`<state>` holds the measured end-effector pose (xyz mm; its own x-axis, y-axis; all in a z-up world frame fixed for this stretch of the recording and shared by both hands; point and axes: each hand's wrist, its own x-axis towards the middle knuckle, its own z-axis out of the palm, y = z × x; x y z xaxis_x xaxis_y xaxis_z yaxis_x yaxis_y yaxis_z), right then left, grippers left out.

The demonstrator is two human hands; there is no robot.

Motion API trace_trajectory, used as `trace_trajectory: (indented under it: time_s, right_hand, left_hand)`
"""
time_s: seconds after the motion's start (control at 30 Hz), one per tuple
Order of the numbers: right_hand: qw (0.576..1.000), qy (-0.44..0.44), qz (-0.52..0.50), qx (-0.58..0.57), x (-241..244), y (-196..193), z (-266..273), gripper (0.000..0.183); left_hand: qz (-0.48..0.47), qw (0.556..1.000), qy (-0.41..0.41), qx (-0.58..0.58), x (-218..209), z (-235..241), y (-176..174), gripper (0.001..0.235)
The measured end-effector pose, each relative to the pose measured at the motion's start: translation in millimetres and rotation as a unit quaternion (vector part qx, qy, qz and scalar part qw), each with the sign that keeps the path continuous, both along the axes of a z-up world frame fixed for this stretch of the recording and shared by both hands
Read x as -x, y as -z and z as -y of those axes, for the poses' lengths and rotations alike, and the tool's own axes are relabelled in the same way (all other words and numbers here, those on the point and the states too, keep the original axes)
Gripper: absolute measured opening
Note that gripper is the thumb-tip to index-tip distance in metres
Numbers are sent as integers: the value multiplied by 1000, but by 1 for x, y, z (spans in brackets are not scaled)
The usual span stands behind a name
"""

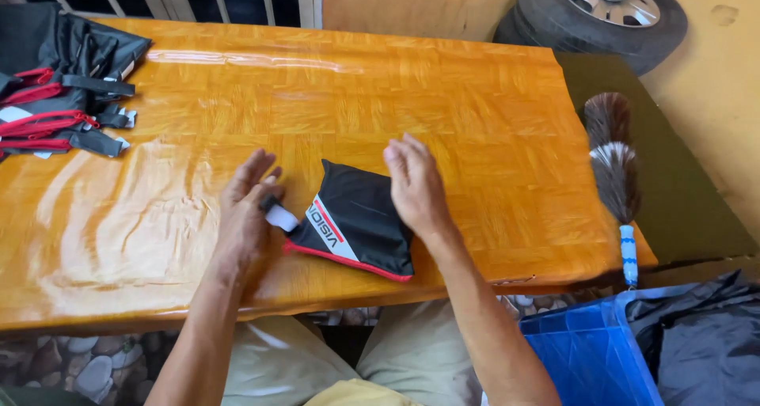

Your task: The person folds a long black fabric item on a wooden table, rolling it into a compact bundle. They then place the bundle into a black drawstring pouch, secure it, and use a feather duster to clean the table surface before placing the pouch into a green bucket.

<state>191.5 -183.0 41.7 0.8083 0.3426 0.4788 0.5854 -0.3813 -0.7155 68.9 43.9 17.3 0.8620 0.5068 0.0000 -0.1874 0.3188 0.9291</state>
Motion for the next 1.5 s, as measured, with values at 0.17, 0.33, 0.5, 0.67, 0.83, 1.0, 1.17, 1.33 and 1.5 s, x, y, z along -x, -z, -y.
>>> trace_trajectory:
  time_s: [0.17, 0.33, 0.5, 0.67, 0.83, 1.0, 1.17, 1.33, 1.5]
  right_hand:
    - [963, 73, -87, 243, 38, 12, -30, 62]
    - [970, 59, 2, 235, 23, 42, -24, 46]
    - [971, 65, 96, 211, 11, 60, -26, 40]
    - [997, -8, 76, 23, -2, 69, -21, 34]
    - [985, 85, 151, 18, -23, 45, 70, 32]
    - [863, 378, 151, 299, -47, 42, 239, 45]
    - [728, 454, -177, 482, -92, 94, 355, 56]
    - [737, 534, -118, 396, -81, 72, 343, 42]
    - [770, 476, -190, 380, -62, 45, 312, 46]
  left_hand:
    - [21, 879, 125, -459, -1, 12, -48, 62]
    - [-52, 715, 200, -668, -36, 46, -23, 65]
    - [-84, 705, 176, -682, -33, 50, -6, 80]
    - [-115, 664, 136, -726, -29, 59, -11, 101]
    - [-213, 673, 149, -693, -29, 68, -37, 104]
    - [-276, 690, 162, -649, -30, 55, -26, 87]
    - [-282, 696, 174, -637, -10, 34, -19, 70]
    - [-206, 688, 50, -694, 12, 56, -8, 76]
    - [-119, 632, -64, -763, 8, 76, 45, 73]
